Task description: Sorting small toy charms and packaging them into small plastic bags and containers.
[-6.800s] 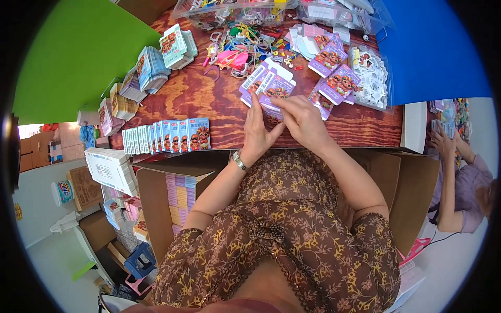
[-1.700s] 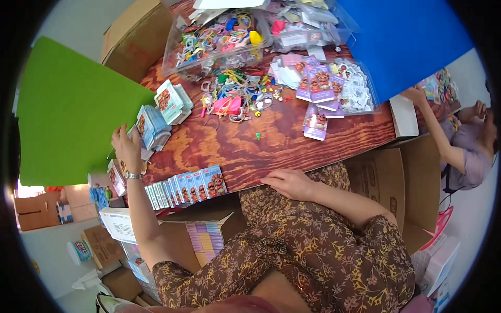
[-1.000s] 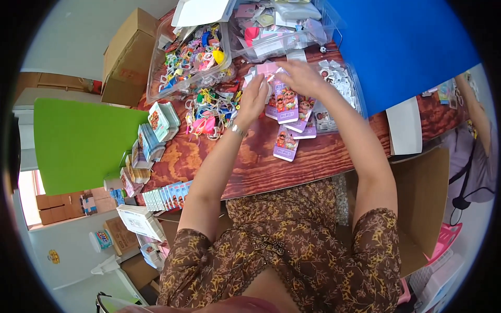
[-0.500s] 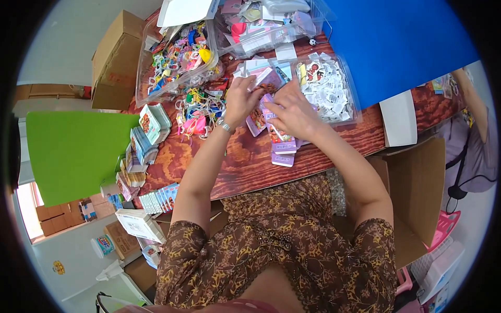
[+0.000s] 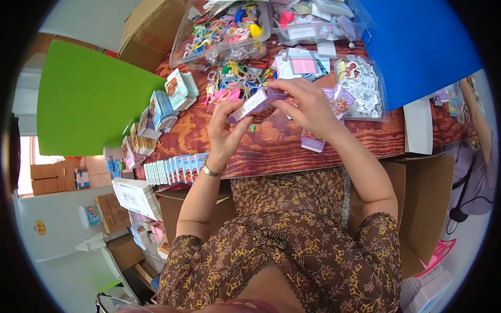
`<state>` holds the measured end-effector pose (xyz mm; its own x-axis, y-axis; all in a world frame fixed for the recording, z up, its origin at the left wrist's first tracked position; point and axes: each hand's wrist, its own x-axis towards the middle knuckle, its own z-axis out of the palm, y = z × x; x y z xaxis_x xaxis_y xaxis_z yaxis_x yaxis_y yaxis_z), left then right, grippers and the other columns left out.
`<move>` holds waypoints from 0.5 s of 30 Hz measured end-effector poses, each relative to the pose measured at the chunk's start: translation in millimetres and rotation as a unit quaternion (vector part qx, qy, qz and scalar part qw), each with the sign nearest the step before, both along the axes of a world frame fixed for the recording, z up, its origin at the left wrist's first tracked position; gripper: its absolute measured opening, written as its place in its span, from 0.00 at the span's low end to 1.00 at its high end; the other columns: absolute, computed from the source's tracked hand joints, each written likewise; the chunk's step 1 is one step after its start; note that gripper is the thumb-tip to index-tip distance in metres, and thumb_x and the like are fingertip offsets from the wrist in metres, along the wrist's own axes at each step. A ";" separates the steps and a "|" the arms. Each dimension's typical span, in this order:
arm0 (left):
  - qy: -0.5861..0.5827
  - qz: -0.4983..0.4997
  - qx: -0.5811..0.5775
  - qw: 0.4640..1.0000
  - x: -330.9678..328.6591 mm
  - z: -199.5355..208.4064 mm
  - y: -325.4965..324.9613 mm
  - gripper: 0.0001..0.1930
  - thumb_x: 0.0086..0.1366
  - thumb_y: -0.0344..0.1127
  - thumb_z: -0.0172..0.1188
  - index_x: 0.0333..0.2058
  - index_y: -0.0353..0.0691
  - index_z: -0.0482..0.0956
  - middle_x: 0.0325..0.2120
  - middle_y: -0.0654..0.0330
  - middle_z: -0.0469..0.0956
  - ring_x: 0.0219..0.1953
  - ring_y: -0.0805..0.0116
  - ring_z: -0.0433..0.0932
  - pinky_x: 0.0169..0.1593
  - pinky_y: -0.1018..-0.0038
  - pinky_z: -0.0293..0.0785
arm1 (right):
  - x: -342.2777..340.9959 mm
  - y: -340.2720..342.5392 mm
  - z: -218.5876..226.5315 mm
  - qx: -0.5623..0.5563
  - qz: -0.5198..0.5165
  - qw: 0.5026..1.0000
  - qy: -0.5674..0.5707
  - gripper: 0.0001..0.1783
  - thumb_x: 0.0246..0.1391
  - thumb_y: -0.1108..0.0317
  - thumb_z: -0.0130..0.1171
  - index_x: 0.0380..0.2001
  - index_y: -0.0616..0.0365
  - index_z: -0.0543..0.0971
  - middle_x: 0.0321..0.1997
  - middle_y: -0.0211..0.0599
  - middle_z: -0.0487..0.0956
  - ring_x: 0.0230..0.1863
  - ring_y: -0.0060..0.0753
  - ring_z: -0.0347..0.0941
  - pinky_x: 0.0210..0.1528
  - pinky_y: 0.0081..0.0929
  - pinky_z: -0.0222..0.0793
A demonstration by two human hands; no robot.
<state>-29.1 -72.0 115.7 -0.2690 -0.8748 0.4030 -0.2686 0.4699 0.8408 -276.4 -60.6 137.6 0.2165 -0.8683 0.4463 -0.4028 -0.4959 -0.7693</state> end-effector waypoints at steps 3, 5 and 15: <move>-0.049 -0.122 -0.019 0.991 33.8 10.4 9.3 0.35 0.57 0.42 0.74 0.60 0.36 0.73 0.53 0.50 0.76 0.57 0.54 0.75 0.57 0.66 0.75 | 12.1 8.5 6.7 -0.159 0.018 0.986 0.047 0.22 0.45 0.76 0.70 0.47 0.59 0.81 0.45 0.41 0.83 0.46 0.42 0.80 0.48 0.36 0.75; -0.055 -0.189 0.032 0.980 44.1 28.3 8.3 0.41 0.56 0.46 0.74 0.65 0.37 0.67 0.57 0.49 0.74 0.60 0.54 0.72 0.59 0.64 0.72 | 18.8 13.4 17.3 -0.191 0.056 0.978 0.066 0.22 0.44 0.75 0.71 0.46 0.59 0.81 0.45 0.39 0.83 0.45 0.43 0.79 0.48 0.37 0.75; -0.055 -0.333 0.216 0.916 29.3 18.2 10.4 0.48 0.47 0.55 0.79 0.60 0.32 0.68 0.51 0.49 0.76 0.55 0.55 0.75 0.60 0.64 0.70 | 35.3 42.7 19.8 -0.186 0.106 0.973 0.084 0.23 0.43 0.76 0.72 0.46 0.55 0.82 0.49 0.39 0.80 0.48 0.46 0.77 0.48 0.39 0.76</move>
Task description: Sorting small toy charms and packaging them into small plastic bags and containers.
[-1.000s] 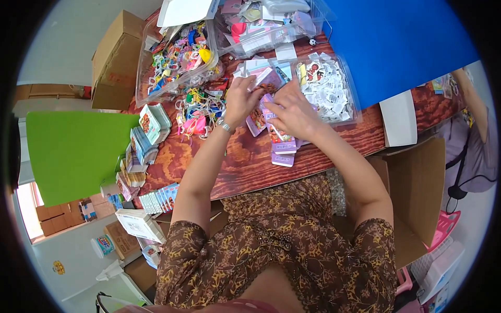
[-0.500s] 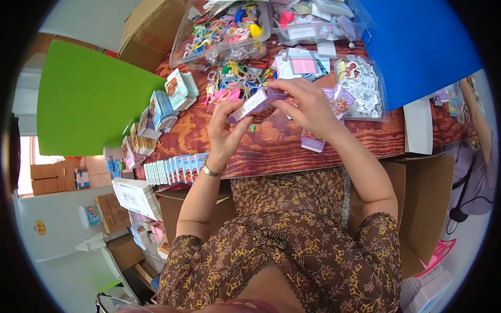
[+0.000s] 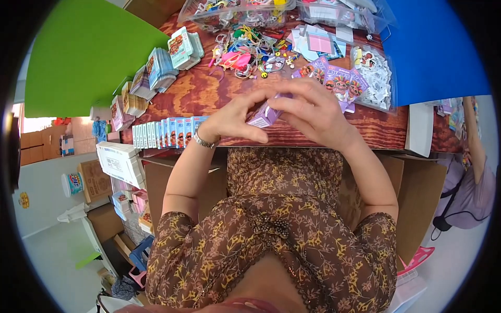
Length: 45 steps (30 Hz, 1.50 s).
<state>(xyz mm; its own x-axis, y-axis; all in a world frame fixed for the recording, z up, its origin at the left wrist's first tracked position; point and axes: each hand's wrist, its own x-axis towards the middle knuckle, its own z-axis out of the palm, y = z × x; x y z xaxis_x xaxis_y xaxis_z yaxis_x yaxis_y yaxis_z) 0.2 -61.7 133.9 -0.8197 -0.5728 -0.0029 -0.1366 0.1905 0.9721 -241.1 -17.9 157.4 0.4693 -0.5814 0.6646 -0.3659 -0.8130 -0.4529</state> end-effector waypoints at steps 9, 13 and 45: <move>-0.033 0.265 -0.291 0.919 -26.9 -5.4 29.2 0.46 0.43 0.46 0.81 0.57 0.33 0.68 0.50 0.45 0.75 0.52 0.46 0.77 0.54 0.58 0.75 | 5.4 25.8 -15.2 0.082 -0.089 0.989 -0.086 0.17 0.50 0.77 0.68 0.46 0.61 0.82 0.48 0.44 0.81 0.48 0.41 0.80 0.48 0.32 0.76; -0.060 0.303 -0.309 0.899 -29.9 -4.6 31.6 0.44 0.43 0.42 0.81 0.56 0.34 0.67 0.45 0.47 0.75 0.48 0.47 0.78 0.50 0.59 0.75 | 5.3 22.7 -15.2 0.000 -0.105 0.993 -0.046 0.17 0.50 0.79 0.69 0.45 0.62 0.82 0.45 0.43 0.82 0.43 0.40 0.83 0.42 0.32 0.80; -0.317 0.291 -0.455 0.780 -23.5 5.9 35.8 0.47 0.43 0.47 0.77 0.61 0.34 0.68 0.58 0.47 0.70 0.61 0.47 0.68 0.67 0.36 0.48 | 50.0 11.4 -62.7 0.172 -0.137 0.970 -0.103 0.31 0.64 0.76 0.56 0.68 0.67 0.63 0.70 0.56 0.67 0.68 0.50 0.68 0.67 0.38 0.67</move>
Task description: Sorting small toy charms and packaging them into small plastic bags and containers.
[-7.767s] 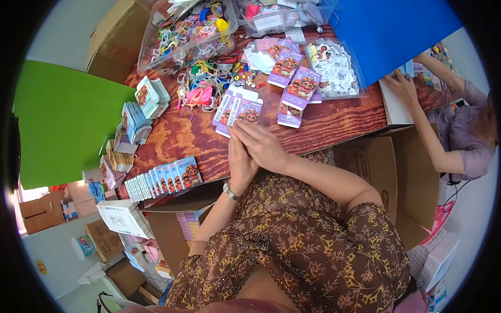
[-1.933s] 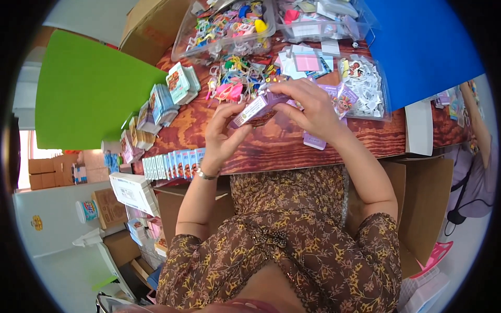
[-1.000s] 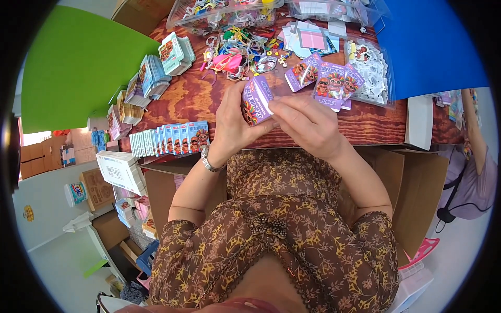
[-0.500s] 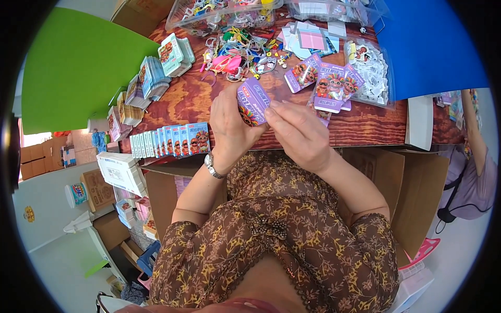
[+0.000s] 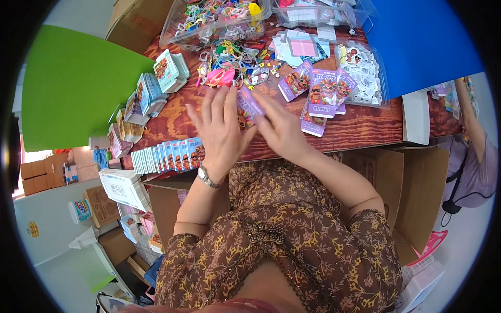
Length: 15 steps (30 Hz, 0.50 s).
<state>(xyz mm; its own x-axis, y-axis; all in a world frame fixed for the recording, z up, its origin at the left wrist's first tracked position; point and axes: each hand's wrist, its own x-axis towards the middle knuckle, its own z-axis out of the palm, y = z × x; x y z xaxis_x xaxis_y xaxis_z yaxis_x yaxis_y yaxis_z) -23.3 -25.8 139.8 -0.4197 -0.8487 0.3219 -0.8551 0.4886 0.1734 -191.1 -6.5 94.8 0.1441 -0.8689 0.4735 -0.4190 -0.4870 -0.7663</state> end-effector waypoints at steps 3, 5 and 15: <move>0.104 -0.022 -0.248 0.963 15.0 -5.0 -1.3 0.56 0.50 0.64 0.73 0.70 0.40 0.57 0.67 0.38 0.59 0.69 0.34 0.55 0.69 0.33 0.37 | -2.8 -18.4 -5.5 0.293 -0.012 0.839 -0.459 0.24 0.71 0.70 0.49 0.67 0.64 0.66 0.59 0.41 0.76 0.49 0.31 0.81 0.52 0.32 0.80; 0.241 -0.017 -0.217 0.946 33.3 -24.1 9.6 0.67 0.47 0.61 0.77 0.72 0.33 0.43 0.71 0.39 0.49 0.70 0.39 0.54 0.72 0.42 0.41 | -4.0 -20.8 4.5 0.315 -0.005 0.814 -0.489 0.24 0.71 0.69 0.49 0.67 0.62 0.66 0.60 0.40 0.76 0.53 0.31 0.78 0.53 0.34 0.80; 0.630 -0.013 0.157 0.760 12.8 -54.0 -10.4 0.53 0.49 0.30 0.79 0.68 0.33 0.51 0.63 0.48 0.65 0.63 0.59 0.69 0.65 0.61 0.68 | -8.2 -58.5 40.8 0.363 0.142 0.916 -0.096 0.23 0.67 0.67 0.55 0.64 0.53 0.72 0.55 0.40 0.80 0.50 0.36 0.80 0.50 0.32 0.79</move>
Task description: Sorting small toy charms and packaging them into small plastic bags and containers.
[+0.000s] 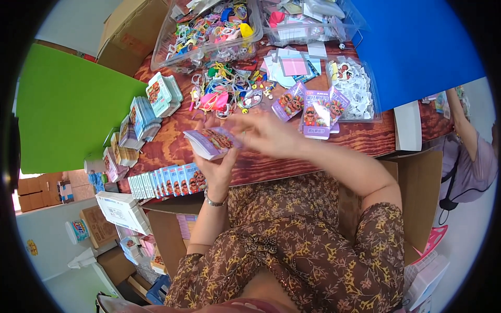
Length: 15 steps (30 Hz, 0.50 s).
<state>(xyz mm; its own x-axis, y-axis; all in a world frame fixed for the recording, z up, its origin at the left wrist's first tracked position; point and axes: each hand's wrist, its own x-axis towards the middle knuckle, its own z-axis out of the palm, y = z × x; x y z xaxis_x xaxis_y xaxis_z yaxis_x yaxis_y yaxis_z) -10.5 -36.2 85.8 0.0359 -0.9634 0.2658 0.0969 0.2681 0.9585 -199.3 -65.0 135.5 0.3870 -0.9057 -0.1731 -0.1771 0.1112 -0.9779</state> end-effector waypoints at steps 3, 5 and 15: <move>-0.035 -0.007 0.048 0.998 14.6 -7.1 7.1 0.48 0.49 0.27 0.79 0.64 0.34 0.57 0.61 0.51 0.66 0.56 0.64 0.73 0.59 0.66 0.75 | -60.6 -93.3 -19.4 -0.395 -0.002 0.863 0.316 0.25 0.56 0.69 0.62 0.58 0.49 0.77 0.44 0.45 0.83 0.45 0.46 0.81 0.45 0.39 0.78; -0.066 -0.011 0.033 0.997 11.5 -5.1 4.2 0.45 0.49 0.25 0.79 0.61 0.35 0.59 0.57 0.55 0.69 0.51 0.69 0.76 0.53 0.70 0.79 | -104.1 -147.6 -46.9 -0.351 0.002 0.811 0.467 0.24 0.51 0.68 0.64 0.55 0.50 0.79 0.43 0.46 0.83 0.45 0.52 0.81 0.46 0.45 0.78; -0.071 0.026 0.124 0.989 9.4 -19.4 23.7 0.41 0.48 0.27 0.80 0.58 0.37 0.63 0.51 0.59 0.72 0.48 0.70 0.76 0.48 0.73 0.78 | -139.3 -177.0 -116.7 -0.399 0.045 0.745 0.533 0.18 0.50 0.60 0.66 0.45 0.49 0.80 0.43 0.43 0.81 0.49 0.51 0.79 0.49 0.47 0.79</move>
